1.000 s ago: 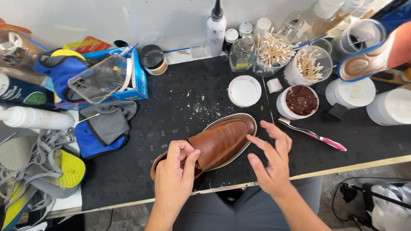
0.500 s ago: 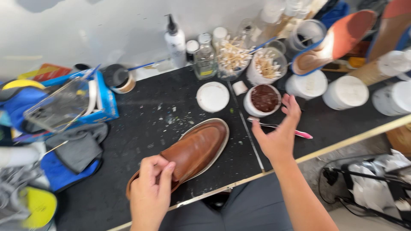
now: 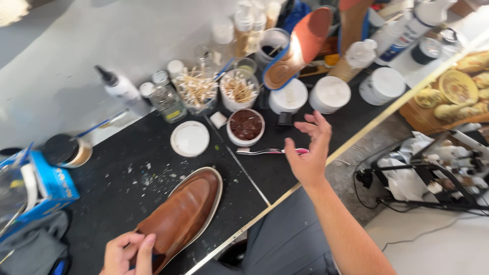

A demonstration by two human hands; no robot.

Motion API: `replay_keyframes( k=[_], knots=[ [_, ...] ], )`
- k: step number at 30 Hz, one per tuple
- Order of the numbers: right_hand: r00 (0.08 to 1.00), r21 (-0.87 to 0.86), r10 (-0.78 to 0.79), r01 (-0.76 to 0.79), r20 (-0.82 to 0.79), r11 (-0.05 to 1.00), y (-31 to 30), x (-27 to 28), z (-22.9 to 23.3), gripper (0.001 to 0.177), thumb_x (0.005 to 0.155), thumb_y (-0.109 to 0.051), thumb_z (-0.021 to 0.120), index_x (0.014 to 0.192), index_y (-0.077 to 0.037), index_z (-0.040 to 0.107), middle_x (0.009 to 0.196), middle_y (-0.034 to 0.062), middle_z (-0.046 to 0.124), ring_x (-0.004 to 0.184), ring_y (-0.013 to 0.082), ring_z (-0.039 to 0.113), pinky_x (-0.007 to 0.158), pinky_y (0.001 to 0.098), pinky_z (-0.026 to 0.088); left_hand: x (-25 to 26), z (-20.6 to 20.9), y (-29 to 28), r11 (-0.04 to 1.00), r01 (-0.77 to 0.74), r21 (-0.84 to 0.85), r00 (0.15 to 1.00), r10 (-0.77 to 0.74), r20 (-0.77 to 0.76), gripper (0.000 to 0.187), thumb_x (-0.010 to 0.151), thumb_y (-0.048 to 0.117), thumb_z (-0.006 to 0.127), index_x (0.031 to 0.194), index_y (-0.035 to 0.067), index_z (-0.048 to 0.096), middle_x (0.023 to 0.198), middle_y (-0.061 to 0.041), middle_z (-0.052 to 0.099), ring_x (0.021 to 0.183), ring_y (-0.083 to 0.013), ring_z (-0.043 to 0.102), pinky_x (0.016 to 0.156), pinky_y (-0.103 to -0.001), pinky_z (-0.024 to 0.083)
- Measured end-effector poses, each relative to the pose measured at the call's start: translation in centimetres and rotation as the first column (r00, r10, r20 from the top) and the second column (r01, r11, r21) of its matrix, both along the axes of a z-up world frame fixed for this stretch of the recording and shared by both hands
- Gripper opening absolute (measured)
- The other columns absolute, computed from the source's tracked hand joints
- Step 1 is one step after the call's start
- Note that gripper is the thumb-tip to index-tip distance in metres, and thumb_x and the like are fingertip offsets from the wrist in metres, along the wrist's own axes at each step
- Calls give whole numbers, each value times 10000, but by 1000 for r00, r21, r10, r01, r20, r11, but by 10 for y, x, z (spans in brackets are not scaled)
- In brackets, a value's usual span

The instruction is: The person cleans a brown leather shoe with a white sole using a toothbrush and a sponge. They apply a dark brown substance from a container onto the shoe and rub it in, then wipe the surface with a blue sponge.

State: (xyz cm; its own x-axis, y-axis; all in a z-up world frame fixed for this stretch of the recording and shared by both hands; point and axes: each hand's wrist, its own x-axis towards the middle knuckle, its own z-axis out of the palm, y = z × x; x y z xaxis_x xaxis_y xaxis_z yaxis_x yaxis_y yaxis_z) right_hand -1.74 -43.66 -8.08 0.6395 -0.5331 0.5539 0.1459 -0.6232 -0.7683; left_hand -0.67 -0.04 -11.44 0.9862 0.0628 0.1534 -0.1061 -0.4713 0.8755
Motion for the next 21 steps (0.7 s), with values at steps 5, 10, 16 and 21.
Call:
replay_keyframes(
  k=[5,10,16,21],
  knots=[
    [973,57,-230,229,8,972,-65,-38,-14,937,853,58,765,1609,-33,219,1411,156,459,1256,258,607,1085,398,488,26,-54,28,999,-18,33,994,22,-106,345,925,73,797,1086,-47,518,744,-211,704,644,-163,674,672,-250,534],
    [944,-49,-305,301,-125,952,-112,-23,-13,1298,729,-37,953,1628,-50,17,1532,236,343,1365,361,546,1108,445,458,28,-49,17,997,-18,69,1000,20,-15,394,958,99,773,1164,-77,488,840,-212,704,788,-157,699,811,-264,562],
    [947,31,-286,294,-148,955,-128,26,-11,1442,692,-134,1003,1616,-77,-102,1590,293,186,1341,378,554,1135,444,489,27,-5,-3,950,-136,281,982,168,-92,357,879,99,804,1097,-11,543,919,-188,713,844,-206,702,830,-303,557],
    [935,27,-289,301,-205,953,-113,-1,-9,1462,669,-121,981,1635,-98,-117,1522,263,296,1305,370,601,1108,418,517,-1,33,-94,974,-148,174,893,56,447,371,795,96,823,1056,55,562,998,-145,707,944,-228,699,905,-321,547]
  ],
)
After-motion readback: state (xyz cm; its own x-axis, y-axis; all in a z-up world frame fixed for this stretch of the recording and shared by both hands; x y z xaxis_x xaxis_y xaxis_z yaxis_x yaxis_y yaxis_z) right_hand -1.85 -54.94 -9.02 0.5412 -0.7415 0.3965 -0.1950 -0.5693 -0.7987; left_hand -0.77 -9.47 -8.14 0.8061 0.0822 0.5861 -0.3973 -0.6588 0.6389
